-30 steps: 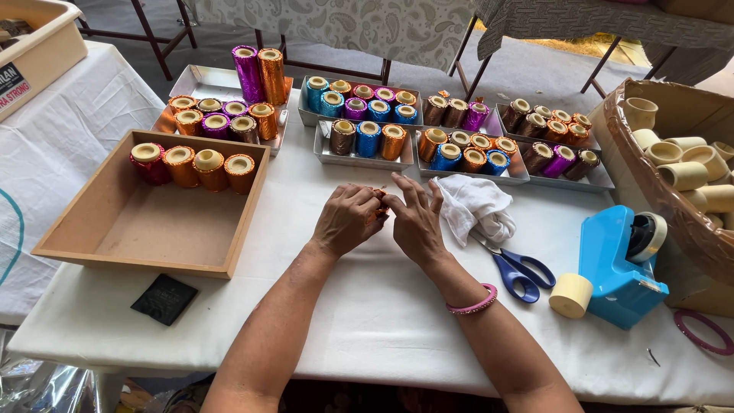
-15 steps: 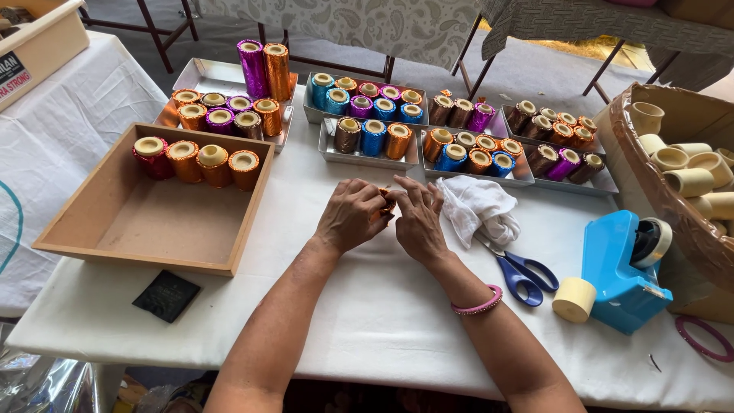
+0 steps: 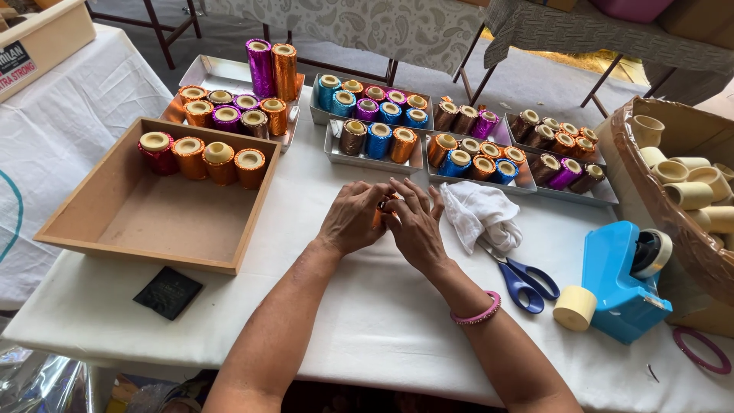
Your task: The recorder is wrapping cardboard or plastic cylinders in shiny decorative foil to create jewelry or ornaments.
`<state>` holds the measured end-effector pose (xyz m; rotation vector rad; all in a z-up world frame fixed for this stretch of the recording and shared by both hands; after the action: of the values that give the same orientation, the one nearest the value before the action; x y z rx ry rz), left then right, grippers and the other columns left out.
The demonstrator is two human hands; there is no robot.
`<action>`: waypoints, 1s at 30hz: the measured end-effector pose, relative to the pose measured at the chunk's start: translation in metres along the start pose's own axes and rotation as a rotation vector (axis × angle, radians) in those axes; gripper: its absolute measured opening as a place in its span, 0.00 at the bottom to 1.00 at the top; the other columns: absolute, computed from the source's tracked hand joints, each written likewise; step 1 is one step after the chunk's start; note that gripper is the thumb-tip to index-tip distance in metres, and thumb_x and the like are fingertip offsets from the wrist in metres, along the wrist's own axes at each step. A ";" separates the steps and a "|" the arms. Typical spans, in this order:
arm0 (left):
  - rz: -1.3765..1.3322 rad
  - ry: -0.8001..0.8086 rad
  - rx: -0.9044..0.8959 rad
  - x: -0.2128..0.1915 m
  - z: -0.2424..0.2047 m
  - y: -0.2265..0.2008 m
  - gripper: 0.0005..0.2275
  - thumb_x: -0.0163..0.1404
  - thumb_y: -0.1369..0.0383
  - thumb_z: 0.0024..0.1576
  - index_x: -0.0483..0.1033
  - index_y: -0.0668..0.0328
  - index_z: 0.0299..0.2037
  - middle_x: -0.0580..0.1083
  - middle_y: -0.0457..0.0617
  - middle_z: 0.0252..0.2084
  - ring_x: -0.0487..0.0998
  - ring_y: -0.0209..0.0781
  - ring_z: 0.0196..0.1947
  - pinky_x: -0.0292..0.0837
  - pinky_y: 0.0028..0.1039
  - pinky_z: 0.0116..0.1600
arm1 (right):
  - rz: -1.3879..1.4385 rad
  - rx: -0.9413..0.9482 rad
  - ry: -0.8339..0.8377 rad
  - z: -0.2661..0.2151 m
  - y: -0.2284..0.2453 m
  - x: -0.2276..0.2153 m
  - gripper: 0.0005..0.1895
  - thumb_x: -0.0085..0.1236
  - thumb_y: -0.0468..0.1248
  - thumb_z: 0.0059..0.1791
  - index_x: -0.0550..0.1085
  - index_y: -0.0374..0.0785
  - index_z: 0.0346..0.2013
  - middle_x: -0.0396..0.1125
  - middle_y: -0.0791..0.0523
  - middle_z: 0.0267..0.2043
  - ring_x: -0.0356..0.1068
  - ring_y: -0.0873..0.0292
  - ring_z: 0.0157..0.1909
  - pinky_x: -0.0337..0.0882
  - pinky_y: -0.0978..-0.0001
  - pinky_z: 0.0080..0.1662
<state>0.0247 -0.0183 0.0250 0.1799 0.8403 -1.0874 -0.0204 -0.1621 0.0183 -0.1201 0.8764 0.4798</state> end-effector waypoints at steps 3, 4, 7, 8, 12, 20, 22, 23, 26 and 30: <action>-0.034 -0.026 0.005 0.005 -0.002 0.004 0.24 0.65 0.65 0.51 0.66 0.57 0.53 0.78 0.47 0.44 0.79 0.49 0.49 0.72 0.43 0.59 | -0.023 0.029 0.064 0.001 -0.001 0.003 0.10 0.63 0.39 0.49 0.76 0.44 0.45 0.58 0.56 0.72 0.49 0.51 0.77 0.35 0.41 0.70; -0.036 -0.022 0.008 0.003 -0.003 0.003 0.24 0.65 0.65 0.51 0.66 0.57 0.53 0.78 0.47 0.44 0.79 0.49 0.49 0.72 0.43 0.59 | -0.023 0.034 0.062 -0.001 -0.003 0.005 0.10 0.63 0.39 0.49 0.76 0.44 0.45 0.58 0.56 0.72 0.49 0.51 0.77 0.35 0.41 0.70; -0.099 -0.047 0.009 -0.002 -0.002 0.001 0.20 0.68 0.62 0.50 0.73 0.57 0.47 0.79 0.47 0.45 0.79 0.47 0.48 0.77 0.37 0.56 | -0.001 0.031 0.061 -0.003 -0.009 0.009 0.09 0.62 0.38 0.51 0.77 0.45 0.46 0.59 0.58 0.73 0.49 0.52 0.78 0.35 0.41 0.71; -0.087 -0.041 0.009 -0.001 -0.002 0.002 0.19 0.68 0.63 0.48 0.75 0.58 0.46 0.78 0.47 0.46 0.79 0.48 0.49 0.78 0.36 0.55 | 0.063 0.043 0.029 -0.006 -0.011 0.008 0.10 0.62 0.40 0.50 0.78 0.46 0.46 0.58 0.57 0.74 0.49 0.52 0.78 0.35 0.42 0.71; -0.135 -0.017 -0.074 -0.017 0.002 -0.009 0.17 0.68 0.65 0.45 0.79 0.61 0.41 0.71 0.54 0.52 0.79 0.48 0.48 0.81 0.34 0.50 | 0.218 0.080 -0.107 -0.007 -0.015 -0.004 0.18 0.65 0.47 0.50 0.74 0.45 0.50 0.54 0.53 0.75 0.49 0.53 0.76 0.39 0.43 0.74; 0.073 -0.009 0.043 -0.001 -0.003 -0.002 0.14 0.65 0.61 0.49 0.81 0.57 0.40 0.73 0.48 0.49 0.74 0.46 0.54 0.71 0.40 0.61 | -0.050 0.031 -0.010 -0.006 -0.017 0.001 0.16 0.64 0.53 0.50 0.78 0.48 0.45 0.54 0.56 0.74 0.48 0.53 0.77 0.35 0.42 0.73; 0.084 0.003 0.037 -0.001 -0.002 -0.002 0.13 0.64 0.60 0.50 0.81 0.56 0.41 0.74 0.46 0.48 0.74 0.44 0.55 0.70 0.40 0.63 | -0.062 0.032 -0.007 -0.006 -0.015 -0.001 0.16 0.63 0.53 0.51 0.78 0.48 0.45 0.54 0.56 0.74 0.48 0.53 0.78 0.35 0.42 0.73; 0.097 0.002 0.048 -0.001 -0.002 -0.002 0.12 0.63 0.61 0.51 0.81 0.55 0.41 0.75 0.46 0.48 0.75 0.44 0.55 0.69 0.40 0.63 | -0.058 0.034 -0.003 -0.006 -0.013 -0.002 0.16 0.61 0.52 0.51 0.77 0.46 0.47 0.54 0.53 0.75 0.48 0.53 0.78 0.35 0.41 0.73; 0.117 -0.005 0.059 -0.003 -0.003 -0.004 0.11 0.62 0.63 0.52 0.81 0.53 0.43 0.75 0.45 0.48 0.75 0.43 0.54 0.69 0.39 0.63 | -0.072 0.021 -0.003 -0.004 -0.011 -0.003 0.17 0.61 0.51 0.51 0.76 0.45 0.48 0.54 0.50 0.75 0.48 0.51 0.77 0.34 0.40 0.72; 0.140 -0.001 0.056 0.002 -0.003 -0.001 0.13 0.61 0.62 0.55 0.80 0.55 0.47 0.74 0.46 0.48 0.74 0.43 0.54 0.68 0.39 0.63 | -0.137 0.015 0.012 -0.003 -0.012 -0.004 0.17 0.62 0.52 0.51 0.76 0.48 0.47 0.55 0.56 0.73 0.51 0.53 0.76 0.35 0.39 0.73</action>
<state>0.0224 -0.0187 0.0222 0.2811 0.7847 -0.9800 -0.0191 -0.1747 0.0184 -0.1684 0.8773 0.3447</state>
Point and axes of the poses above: each hand's wrist, its own z-axis towards the middle knuckle, its own x-axis out of the palm, y = z × x, the point moved 4 cm from there along z, towards the middle knuckle
